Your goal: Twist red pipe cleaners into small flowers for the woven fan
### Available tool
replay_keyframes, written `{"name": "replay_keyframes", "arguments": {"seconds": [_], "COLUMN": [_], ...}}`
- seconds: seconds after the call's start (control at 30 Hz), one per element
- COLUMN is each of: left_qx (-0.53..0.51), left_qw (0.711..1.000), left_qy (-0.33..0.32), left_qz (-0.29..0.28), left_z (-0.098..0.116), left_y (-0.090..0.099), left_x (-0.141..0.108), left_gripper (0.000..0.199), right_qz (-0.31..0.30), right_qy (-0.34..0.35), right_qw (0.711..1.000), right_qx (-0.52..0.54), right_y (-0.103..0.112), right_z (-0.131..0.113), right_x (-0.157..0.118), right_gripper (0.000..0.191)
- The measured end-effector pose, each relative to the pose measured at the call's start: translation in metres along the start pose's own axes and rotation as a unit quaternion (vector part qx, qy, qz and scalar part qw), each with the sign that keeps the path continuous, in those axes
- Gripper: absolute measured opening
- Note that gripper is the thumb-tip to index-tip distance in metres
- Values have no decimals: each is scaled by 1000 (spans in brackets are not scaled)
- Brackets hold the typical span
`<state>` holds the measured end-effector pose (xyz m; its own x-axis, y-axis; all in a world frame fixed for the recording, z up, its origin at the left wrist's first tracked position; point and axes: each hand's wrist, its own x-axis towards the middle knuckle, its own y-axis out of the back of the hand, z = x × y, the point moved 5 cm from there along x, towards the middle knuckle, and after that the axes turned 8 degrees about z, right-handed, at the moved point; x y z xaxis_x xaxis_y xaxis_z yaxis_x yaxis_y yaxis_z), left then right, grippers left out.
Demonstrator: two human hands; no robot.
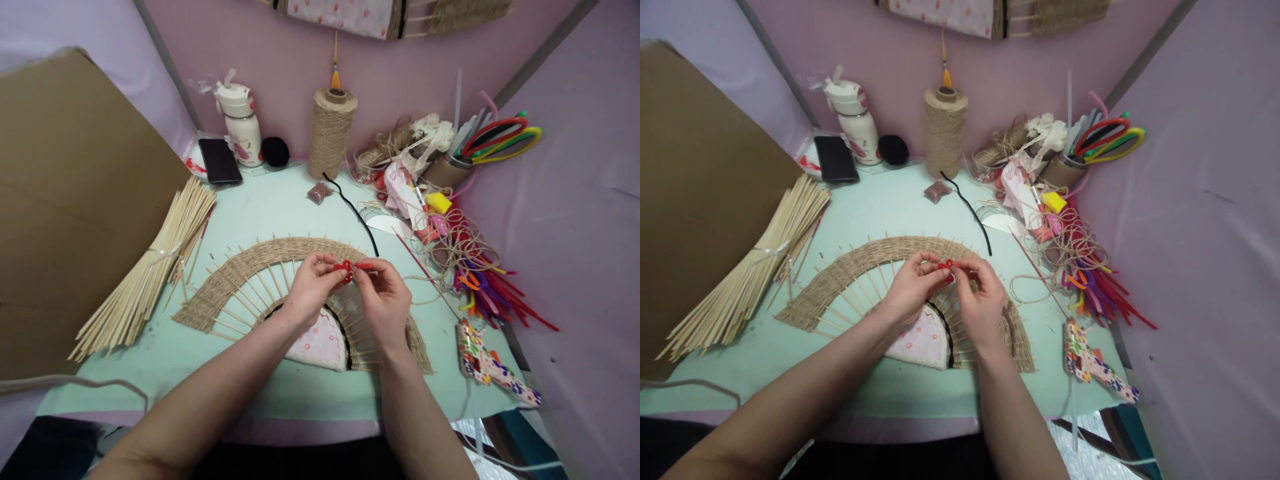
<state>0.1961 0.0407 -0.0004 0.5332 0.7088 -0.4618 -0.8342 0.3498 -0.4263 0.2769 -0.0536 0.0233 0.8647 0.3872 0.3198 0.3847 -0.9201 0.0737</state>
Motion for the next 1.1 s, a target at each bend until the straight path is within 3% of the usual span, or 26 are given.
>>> {"name": "replay_keyframes", "arguments": {"seconds": [0.2,0.43,0.6,0.73,0.9,1.1], "left_qx": [-7,-23,-47,-43,-42,-44], "left_qw": [1000,999,998,998,999,998], "left_qy": [8,23,34,35,-15,-47], "left_qz": [1,4,-21,-19,-19,-28], "left_z": [0,0,2,2,6,8], "left_y": [1,2,0,1,1,0], "left_x": [0,0,-4,-4,-3,-3], "left_gripper": [38,45,46,42,39,40], "right_qz": [-41,-66,-65,-68,-98,-106], "right_qy": [41,198,240,210,134,119], "right_qw": [998,968,950,963,983,983], "right_qx": [-28,-142,-187,-155,-81,-96], "right_y": [-4,-6,-5,-6,-7,-4], "right_z": [-6,-16,-15,-16,-16,-14], "right_x": [2,-1,-3,-1,1,4], "right_gripper": [8,18,21,21,17,12]}}
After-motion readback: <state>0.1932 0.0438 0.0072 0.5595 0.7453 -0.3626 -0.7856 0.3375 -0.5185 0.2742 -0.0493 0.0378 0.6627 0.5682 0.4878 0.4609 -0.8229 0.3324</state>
